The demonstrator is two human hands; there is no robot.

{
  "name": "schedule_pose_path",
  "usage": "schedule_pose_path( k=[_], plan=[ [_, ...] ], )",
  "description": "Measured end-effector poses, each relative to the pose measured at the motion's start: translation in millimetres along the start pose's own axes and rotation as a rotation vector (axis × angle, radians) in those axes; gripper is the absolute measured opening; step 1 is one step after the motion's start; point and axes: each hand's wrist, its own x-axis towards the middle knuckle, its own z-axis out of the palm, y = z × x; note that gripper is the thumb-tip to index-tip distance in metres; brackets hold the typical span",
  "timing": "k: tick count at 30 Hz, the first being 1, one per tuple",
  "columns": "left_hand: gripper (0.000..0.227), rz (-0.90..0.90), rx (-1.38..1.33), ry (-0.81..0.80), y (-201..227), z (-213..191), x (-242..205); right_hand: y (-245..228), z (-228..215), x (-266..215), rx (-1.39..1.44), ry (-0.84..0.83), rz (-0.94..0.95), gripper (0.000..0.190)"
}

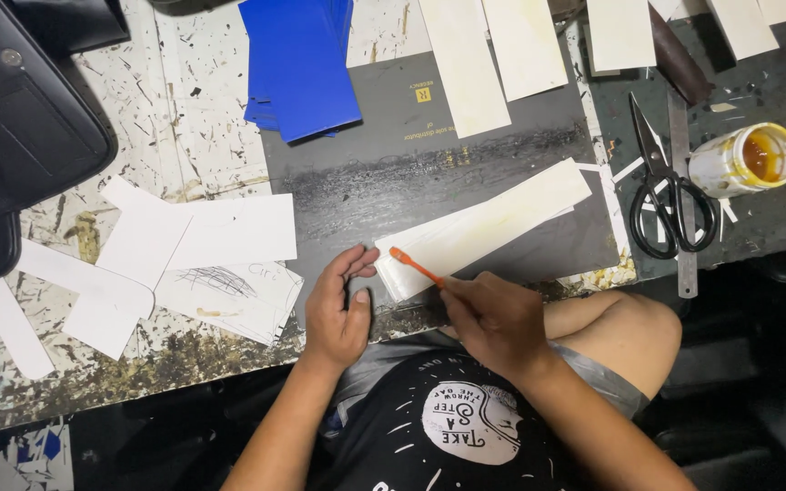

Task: Applying glue to white leather strips using a toothbrush.

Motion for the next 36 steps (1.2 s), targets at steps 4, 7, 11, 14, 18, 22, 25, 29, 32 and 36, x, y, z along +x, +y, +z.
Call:
schedule_pose_path(
  k=[4,7,11,14,18,22,25,29,32,36],
  plan=[
    [0.050,-0.017,0.008,0.001,0.2,1.9,-0.7,-11.1,1.0,2.5,-0.206,-0.085,-0.173,0.012],
    [0.050,-0.022,0.001,0.002,1.6,2.2,0.7,-8.2,-2.6,-2.6,0.096,-0.077,-0.062,0.005],
    [0.049,0.010,0.034,0.000,0.0,1.1,0.1,6.3,-8.6,-25.4,-0.143,-0.080,-0.023,0.014],
    [0.048,0.058,0.080,-0.013,5.6,0.1,4.6,1.1,-4.1,-31.7,-0.182,-0.130,-0.117,0.013],
    [0.048,0.081,0.105,-0.019,5.8,-0.2,5.1,-2.9,-4.0,-30.3,0.216,-0.042,-0.067,0.011],
    [0.048,0.093,0.107,-0.007,5.3,0.5,4.6,10.6,-6.8,-39.7,0.014,-0.005,-0.079,0.016],
    [0.047,0.096,0.108,-0.026,6.0,0.0,5.3,6.8,-4.8,-42.8,0.169,-0.015,-0.015,0.010],
    [0.064,0.116,0.209,-0.056,6.4,2.1,6.7,13.9,-15.4,-35.7,0.106,0.138,0.205,0.012],
    [0.066,0.106,0.282,-0.070,7.1,4.6,8.3,39.3,-26.5,-34.3,-0.180,0.205,0.194,0.015],
    [0.054,0.112,0.309,-0.048,6.5,6.7,10.4,67.0,-59.4,-18.0,-0.567,0.238,0.158,0.004]
  ],
)
